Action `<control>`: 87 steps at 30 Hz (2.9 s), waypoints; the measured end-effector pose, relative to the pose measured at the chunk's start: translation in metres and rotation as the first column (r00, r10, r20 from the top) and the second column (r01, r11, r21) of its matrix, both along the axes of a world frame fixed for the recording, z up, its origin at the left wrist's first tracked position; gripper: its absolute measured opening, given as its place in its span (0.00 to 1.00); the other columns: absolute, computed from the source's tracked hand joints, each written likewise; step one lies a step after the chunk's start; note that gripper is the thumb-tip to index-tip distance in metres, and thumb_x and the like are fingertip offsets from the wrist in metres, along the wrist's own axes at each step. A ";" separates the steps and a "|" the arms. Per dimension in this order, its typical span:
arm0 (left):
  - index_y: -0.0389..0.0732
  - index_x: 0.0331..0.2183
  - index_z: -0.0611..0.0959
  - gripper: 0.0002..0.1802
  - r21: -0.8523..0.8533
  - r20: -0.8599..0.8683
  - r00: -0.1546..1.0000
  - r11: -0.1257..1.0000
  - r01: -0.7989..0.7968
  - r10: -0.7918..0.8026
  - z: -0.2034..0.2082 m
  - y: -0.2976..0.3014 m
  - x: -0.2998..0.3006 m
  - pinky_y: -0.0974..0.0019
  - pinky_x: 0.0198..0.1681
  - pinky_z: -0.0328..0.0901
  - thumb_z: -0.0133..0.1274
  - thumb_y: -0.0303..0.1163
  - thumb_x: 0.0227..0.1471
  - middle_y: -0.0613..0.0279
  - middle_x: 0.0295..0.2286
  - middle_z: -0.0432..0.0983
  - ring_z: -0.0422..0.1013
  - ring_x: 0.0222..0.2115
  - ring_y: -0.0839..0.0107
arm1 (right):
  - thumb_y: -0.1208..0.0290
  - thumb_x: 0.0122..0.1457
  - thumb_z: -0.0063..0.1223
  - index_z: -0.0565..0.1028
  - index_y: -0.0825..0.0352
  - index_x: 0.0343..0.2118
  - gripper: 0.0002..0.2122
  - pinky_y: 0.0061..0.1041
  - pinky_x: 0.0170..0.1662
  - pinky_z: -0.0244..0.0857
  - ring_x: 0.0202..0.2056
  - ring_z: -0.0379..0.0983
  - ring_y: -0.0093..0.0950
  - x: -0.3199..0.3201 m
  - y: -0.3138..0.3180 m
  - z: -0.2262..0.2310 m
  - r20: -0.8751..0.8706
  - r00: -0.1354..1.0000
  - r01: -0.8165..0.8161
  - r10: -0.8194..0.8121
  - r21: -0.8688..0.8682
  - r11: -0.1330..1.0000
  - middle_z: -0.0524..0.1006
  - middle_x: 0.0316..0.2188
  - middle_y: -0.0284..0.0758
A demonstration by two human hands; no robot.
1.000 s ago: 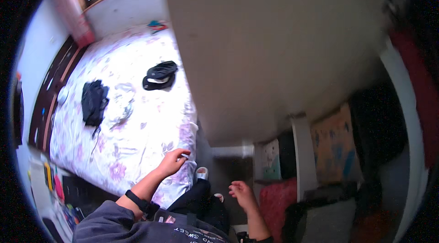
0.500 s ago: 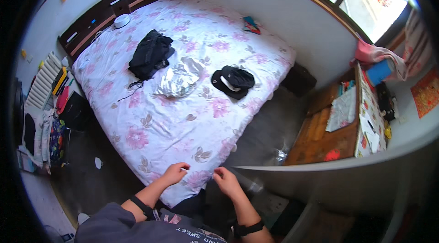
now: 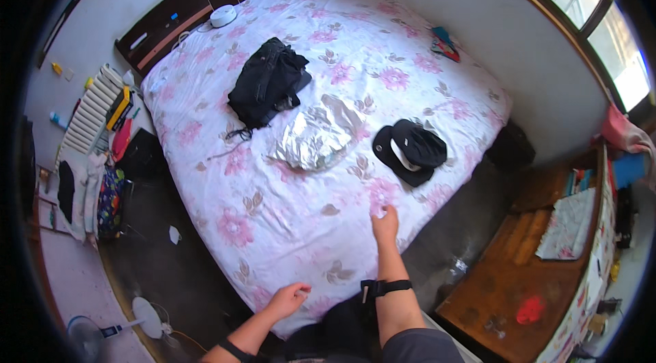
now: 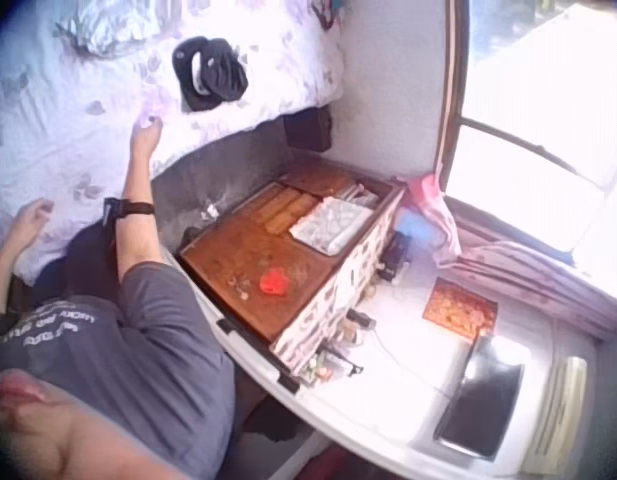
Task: The person folds a vest, a pair of pants, a jacket, and a hat by hand, then places them into a wardrobe and a storage bin.
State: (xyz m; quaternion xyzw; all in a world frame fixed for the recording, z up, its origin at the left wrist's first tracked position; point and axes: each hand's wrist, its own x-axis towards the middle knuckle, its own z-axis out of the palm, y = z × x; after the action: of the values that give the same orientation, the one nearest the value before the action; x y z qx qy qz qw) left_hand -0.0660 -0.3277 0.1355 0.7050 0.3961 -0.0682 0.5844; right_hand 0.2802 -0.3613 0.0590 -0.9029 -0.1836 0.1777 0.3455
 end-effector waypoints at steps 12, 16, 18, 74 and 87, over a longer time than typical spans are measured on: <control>0.35 0.44 0.75 0.16 -0.268 -0.213 0.907 0.871 -0.411 0.363 -0.056 0.050 0.040 0.71 0.38 0.67 0.47 0.21 0.52 0.56 0.39 0.77 0.75 0.37 0.71 | 0.57 0.31 0.73 0.47 0.49 0.64 0.55 0.64 0.55 0.43 0.64 0.37 0.52 0.179 0.131 -0.079 0.298 0.926 -0.020 0.231 -0.574 0.818 0.39 0.65 0.43; 0.35 0.44 0.76 0.16 -0.289 -0.208 0.911 0.867 -0.405 0.356 -0.072 0.052 0.055 0.71 0.39 0.67 0.46 0.21 0.51 0.56 0.39 0.77 0.75 0.38 0.71 | 0.58 0.31 0.73 0.41 0.49 0.65 0.58 0.56 0.51 0.57 0.62 0.46 0.52 0.204 0.142 -0.091 0.253 0.915 -0.069 0.314 -0.670 0.740 0.44 0.64 0.46; 0.35 0.44 0.76 0.15 -0.257 -0.215 0.918 0.887 -0.383 0.334 -0.076 0.050 0.060 0.71 0.39 0.67 0.46 0.22 0.51 0.56 0.39 0.77 0.75 0.37 0.71 | 0.59 0.31 0.73 0.41 0.50 0.65 0.58 0.53 0.51 0.59 0.60 0.50 0.52 0.204 0.144 -0.087 0.237 0.907 -0.103 0.347 -0.674 0.731 0.47 0.63 0.47; 0.39 0.51 0.69 0.27 -0.834 0.360 0.820 0.547 0.070 0.445 0.148 0.027 -0.117 0.60 0.48 0.67 0.56 0.24 0.48 0.60 0.45 0.71 0.69 0.45 0.67 | 0.49 0.27 0.72 0.58 0.69 0.59 0.53 0.36 0.48 0.58 0.47 0.65 0.41 -0.337 -0.097 0.279 0.255 0.671 -0.673 0.696 -0.185 0.716 0.67 0.45 0.42; 0.37 0.58 0.58 0.40 -0.758 0.556 0.829 0.444 0.477 0.059 0.196 -0.085 -0.075 0.62 0.57 0.56 0.57 0.35 0.47 0.56 0.52 0.64 0.62 0.54 0.64 | 0.45 0.28 0.69 0.68 0.73 0.50 0.46 0.34 0.39 0.63 0.35 0.68 0.37 -0.354 -0.228 0.308 0.391 0.899 -0.223 0.196 0.025 0.975 0.68 0.33 0.39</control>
State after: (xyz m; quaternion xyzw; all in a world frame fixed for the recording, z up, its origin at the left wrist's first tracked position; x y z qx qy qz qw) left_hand -0.1406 -0.4124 0.3313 0.3402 0.0408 -0.1482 0.9277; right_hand -0.0738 -0.5890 0.3671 -0.8828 -0.3500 0.0262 0.3123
